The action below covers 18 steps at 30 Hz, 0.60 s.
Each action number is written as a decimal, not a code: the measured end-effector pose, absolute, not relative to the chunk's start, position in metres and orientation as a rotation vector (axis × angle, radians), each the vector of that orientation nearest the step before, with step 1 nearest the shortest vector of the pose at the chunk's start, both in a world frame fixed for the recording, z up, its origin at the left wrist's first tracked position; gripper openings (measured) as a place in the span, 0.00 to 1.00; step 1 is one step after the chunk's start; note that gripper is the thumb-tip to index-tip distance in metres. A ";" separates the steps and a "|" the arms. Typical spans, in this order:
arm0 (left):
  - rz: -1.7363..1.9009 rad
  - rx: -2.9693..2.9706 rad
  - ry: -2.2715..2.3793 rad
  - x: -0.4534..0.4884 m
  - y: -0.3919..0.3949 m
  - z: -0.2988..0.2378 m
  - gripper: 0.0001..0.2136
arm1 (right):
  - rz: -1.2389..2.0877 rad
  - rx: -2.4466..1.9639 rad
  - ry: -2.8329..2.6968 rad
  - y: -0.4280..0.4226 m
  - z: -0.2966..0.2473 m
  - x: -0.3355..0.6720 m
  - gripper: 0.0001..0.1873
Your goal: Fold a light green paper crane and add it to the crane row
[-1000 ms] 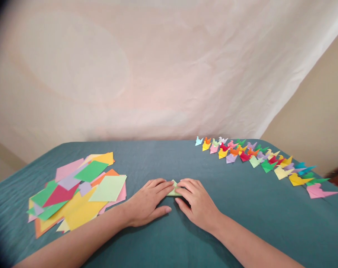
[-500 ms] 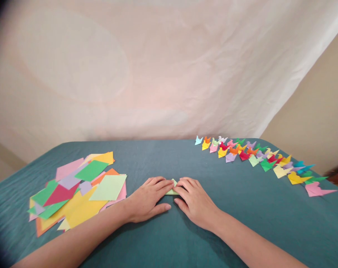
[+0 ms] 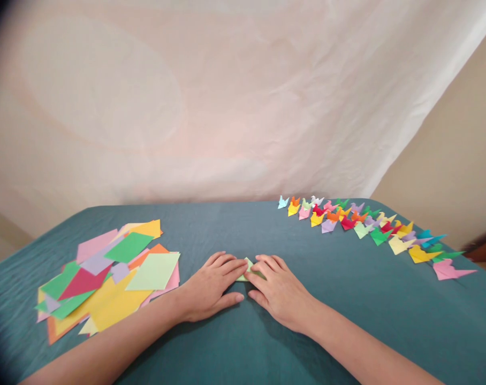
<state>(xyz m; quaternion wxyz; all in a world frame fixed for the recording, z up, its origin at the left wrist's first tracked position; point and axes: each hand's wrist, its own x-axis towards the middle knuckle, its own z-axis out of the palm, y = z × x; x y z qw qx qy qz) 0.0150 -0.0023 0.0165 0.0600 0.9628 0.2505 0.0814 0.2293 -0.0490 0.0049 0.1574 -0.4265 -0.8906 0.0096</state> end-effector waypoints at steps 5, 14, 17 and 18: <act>0.237 2.919 0.765 0.016 -0.003 0.017 0.25 | 0.047 -1.234 -2.580 -0.054 0.009 0.231 0.18; 0.246 2.937 0.768 0.016 -0.003 0.016 0.26 | 0.045 -1.217 -2.594 -0.062 0.019 0.230 0.19; 0.250 2.938 0.764 0.016 -0.003 0.017 0.26 | 0.057 -1.223 -2.607 -0.064 0.021 0.229 0.19; 0.249 2.937 0.763 0.015 -0.003 0.017 0.26 | 0.062 -1.230 -2.610 -0.064 0.022 0.229 0.19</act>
